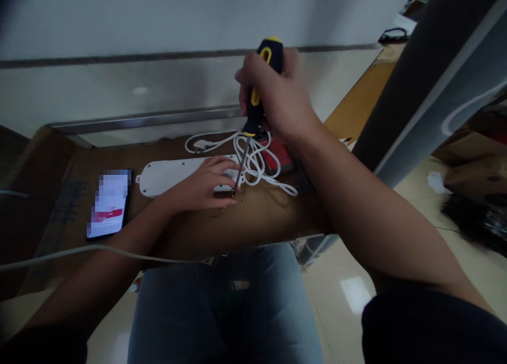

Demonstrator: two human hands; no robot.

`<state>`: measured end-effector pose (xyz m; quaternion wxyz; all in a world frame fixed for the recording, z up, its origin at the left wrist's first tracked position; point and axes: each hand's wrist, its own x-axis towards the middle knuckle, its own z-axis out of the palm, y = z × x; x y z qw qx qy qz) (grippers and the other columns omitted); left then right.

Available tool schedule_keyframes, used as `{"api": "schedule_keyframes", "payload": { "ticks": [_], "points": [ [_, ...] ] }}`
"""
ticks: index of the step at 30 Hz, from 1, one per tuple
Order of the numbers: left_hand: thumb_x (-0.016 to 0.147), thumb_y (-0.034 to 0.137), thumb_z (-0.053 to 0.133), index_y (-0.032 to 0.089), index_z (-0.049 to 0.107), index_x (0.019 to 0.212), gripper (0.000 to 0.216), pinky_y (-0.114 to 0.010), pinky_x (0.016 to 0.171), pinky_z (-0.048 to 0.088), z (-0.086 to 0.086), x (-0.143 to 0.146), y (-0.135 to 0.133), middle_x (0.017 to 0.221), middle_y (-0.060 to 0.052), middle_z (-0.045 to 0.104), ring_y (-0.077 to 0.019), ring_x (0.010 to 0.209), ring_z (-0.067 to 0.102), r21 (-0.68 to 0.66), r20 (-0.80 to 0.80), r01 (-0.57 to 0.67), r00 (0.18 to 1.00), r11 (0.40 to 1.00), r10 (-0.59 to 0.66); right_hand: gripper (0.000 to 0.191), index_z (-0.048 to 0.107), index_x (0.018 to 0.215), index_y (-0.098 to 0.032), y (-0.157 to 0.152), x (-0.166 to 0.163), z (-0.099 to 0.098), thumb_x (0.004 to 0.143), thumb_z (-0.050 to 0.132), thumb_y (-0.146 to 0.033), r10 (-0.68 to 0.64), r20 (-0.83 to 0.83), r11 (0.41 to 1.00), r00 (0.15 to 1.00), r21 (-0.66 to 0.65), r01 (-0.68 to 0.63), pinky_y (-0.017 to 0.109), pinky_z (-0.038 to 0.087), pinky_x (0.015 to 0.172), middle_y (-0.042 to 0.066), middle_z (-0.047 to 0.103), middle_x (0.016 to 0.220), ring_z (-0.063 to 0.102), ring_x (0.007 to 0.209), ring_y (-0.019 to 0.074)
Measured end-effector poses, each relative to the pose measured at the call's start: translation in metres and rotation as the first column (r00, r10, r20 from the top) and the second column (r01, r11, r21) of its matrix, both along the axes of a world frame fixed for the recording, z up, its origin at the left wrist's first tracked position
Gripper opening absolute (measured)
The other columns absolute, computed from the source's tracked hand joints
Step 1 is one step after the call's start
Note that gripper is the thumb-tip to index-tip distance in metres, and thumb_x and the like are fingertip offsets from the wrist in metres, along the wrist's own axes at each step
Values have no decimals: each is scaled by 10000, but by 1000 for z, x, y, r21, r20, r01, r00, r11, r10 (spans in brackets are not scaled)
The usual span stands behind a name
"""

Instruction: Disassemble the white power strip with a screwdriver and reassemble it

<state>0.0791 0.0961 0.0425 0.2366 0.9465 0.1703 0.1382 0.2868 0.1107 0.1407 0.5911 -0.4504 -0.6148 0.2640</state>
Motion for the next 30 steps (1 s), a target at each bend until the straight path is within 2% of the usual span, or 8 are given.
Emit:
{"api": "schedule_keyframes", "payload": {
  "ticks": [6,11,15,19,23,27,30],
  "points": [
    [913,368,790,240,811,1011,162,-546,1238,365,-1,0,0,1489,-90,648,-329,1455,491,8,5,0,1000,1000,0,312,421,547,-211,-2,1,3,832,529,-276,-14,10,1000,1000,7,14,238,260,411,-1,479,494,424,419,49],
    [942,332,734,252,808,1012,129,-525,1241,360,0,-1,-1,1459,-77,671,-305,1449,503,-7,14,-5,1000,1000,5,307,405,556,-222,0,5,5,801,563,-317,13,-60,989,998,146,-4,249,274,391,-12,456,492,445,413,72],
    [961,312,695,257,804,1027,139,-495,1242,369,3,-1,1,1440,-60,685,-276,1441,523,-35,28,-10,1000,999,11,256,437,574,-213,-1,5,9,814,520,-246,14,-75,978,997,208,2,247,228,385,-27,418,491,441,400,66],
    [1012,294,637,245,809,1017,179,-472,1223,404,3,-1,5,1382,-65,718,-252,1406,561,-88,54,-5,999,996,10,272,383,582,-226,-1,7,11,835,483,-217,37,-107,962,994,273,-6,253,247,393,-29,378,508,444,406,67],
    [1026,332,654,229,819,972,202,-470,1174,462,-1,0,9,1273,-78,764,-246,1315,625,-143,124,10,992,990,8,222,454,560,-217,1,7,14,766,533,-190,83,-206,957,975,289,-21,270,255,405,-36,368,540,520,433,93],
    [1013,337,680,219,824,910,212,-478,1123,498,-4,1,10,1238,-87,782,-255,1224,671,-161,165,17,986,987,10,138,441,514,-220,3,-1,17,623,509,-170,132,-395,931,909,365,24,280,186,388,-53,298,496,451,383,112],
    [1007,329,692,216,824,908,200,-474,1118,498,-5,1,11,1228,-90,784,-266,1233,674,-155,167,14,986,988,12,148,455,489,-204,4,-5,16,619,506,-153,151,-393,930,907,368,4,288,136,383,-47,313,498,445,362,115]
  ]
}}
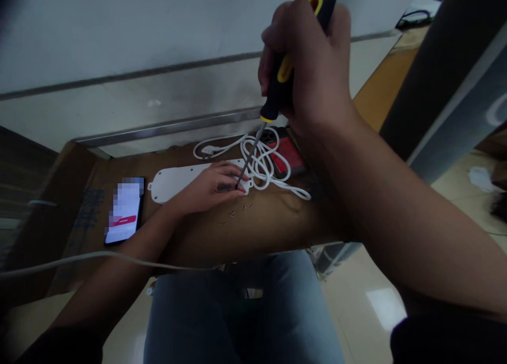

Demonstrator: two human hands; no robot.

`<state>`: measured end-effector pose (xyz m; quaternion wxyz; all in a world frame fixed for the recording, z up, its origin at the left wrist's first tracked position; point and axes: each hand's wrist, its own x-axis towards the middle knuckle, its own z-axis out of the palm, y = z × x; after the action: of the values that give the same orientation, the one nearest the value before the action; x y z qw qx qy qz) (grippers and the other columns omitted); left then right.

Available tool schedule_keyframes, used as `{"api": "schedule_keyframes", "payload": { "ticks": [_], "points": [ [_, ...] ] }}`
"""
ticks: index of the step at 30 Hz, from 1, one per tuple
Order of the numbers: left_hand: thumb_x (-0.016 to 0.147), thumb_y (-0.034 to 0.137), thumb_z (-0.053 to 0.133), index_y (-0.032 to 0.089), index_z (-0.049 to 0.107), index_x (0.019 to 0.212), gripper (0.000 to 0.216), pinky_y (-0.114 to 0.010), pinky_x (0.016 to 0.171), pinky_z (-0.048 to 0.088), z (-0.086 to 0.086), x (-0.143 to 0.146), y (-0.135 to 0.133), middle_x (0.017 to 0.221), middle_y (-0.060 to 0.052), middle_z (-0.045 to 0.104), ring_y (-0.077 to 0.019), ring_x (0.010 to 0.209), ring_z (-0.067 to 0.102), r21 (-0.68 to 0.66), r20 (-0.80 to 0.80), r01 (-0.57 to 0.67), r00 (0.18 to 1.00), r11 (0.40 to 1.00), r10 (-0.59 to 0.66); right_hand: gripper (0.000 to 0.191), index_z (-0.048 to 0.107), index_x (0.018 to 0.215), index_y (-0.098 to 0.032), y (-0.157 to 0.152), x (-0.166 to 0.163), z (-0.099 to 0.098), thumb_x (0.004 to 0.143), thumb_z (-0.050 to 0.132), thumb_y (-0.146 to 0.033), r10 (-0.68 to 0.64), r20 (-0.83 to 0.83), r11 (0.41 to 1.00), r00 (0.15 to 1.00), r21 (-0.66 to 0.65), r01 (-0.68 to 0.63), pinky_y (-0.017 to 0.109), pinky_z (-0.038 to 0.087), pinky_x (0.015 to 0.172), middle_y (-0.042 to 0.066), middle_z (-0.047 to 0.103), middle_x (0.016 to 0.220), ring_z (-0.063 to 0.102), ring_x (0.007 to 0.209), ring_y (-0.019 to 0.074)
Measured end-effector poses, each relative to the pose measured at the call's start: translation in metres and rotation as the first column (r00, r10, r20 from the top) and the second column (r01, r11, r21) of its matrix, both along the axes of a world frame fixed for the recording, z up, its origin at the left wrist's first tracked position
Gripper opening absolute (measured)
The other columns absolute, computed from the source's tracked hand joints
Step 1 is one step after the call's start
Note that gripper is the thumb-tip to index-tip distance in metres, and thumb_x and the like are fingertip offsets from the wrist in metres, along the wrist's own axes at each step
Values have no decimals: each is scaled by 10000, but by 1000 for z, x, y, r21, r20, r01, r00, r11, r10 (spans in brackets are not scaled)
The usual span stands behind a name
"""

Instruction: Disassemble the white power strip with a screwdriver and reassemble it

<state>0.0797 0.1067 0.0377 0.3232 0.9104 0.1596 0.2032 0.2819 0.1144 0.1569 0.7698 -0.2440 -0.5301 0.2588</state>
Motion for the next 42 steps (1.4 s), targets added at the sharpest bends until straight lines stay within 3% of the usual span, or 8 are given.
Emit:
{"api": "schedule_keyframes", "payload": {
  "ticks": [6,12,17,22,26,31,39,42],
  "points": [
    [1008,328,696,219,814,915,186,-469,1098,514,0,0,0,1210,-82,786,-252,1218,684,5,12,-2,1000,1000,2,212,460,474,-227,3,6,-4,644,576,-178,26,46,999,999,-45,-24,328,94,354,-42,328,444,416,341,135],
    [972,321,752,203,787,821,194,-422,1044,548,-4,1,-2,1150,-70,803,-230,1159,715,6,50,-55,997,998,55,251,444,486,-218,7,4,-6,693,569,-149,65,-4,998,998,27,-65,312,106,360,-45,342,492,440,348,118],
    [961,334,768,201,790,809,203,-373,930,578,-6,3,-6,1012,-55,810,-206,1023,742,-12,91,-157,983,988,158,135,489,528,-194,-2,0,-1,646,551,-176,-53,21,997,998,-57,54,265,155,362,-54,364,468,461,364,107],
    [945,324,790,208,792,806,181,-368,891,572,-8,5,-10,953,-38,804,-195,935,737,-11,139,-293,946,956,292,221,432,564,-216,-10,-2,5,634,596,-345,-155,3,981,988,-119,154,210,205,348,-64,416,501,483,396,77],
    [884,374,859,218,812,943,173,-405,969,569,-10,5,-7,1059,-48,808,-220,1015,739,48,134,-266,957,963,257,241,387,634,-232,-2,0,1,604,613,-313,-145,-36,987,989,-80,142,234,182,333,-87,430,540,446,366,58],
    [753,414,960,208,772,1177,507,-493,1085,528,-12,3,-5,1271,-107,752,-298,1192,687,154,71,-218,975,964,209,337,293,642,-228,7,7,-6,645,625,-287,-132,50,988,990,-77,135,253,156,322,-88,400,512,420,356,45],
    [823,355,899,235,745,1185,412,-515,1104,498,-13,3,-7,1311,-90,719,-297,1224,645,202,24,-207,978,957,206,344,284,710,-216,8,7,-15,727,626,-183,-66,35,996,997,-54,68,218,186,337,-87,439,609,410,390,5],
    [829,356,889,253,743,1159,375,-509,1102,492,-12,3,-8,1307,-75,719,-292,1217,642,198,23,-206,978,958,205,369,267,706,-206,3,4,-14,749,630,-151,-43,123,993,991,-103,56,209,217,351,-84,435,599,407,398,8]
  ]
}}
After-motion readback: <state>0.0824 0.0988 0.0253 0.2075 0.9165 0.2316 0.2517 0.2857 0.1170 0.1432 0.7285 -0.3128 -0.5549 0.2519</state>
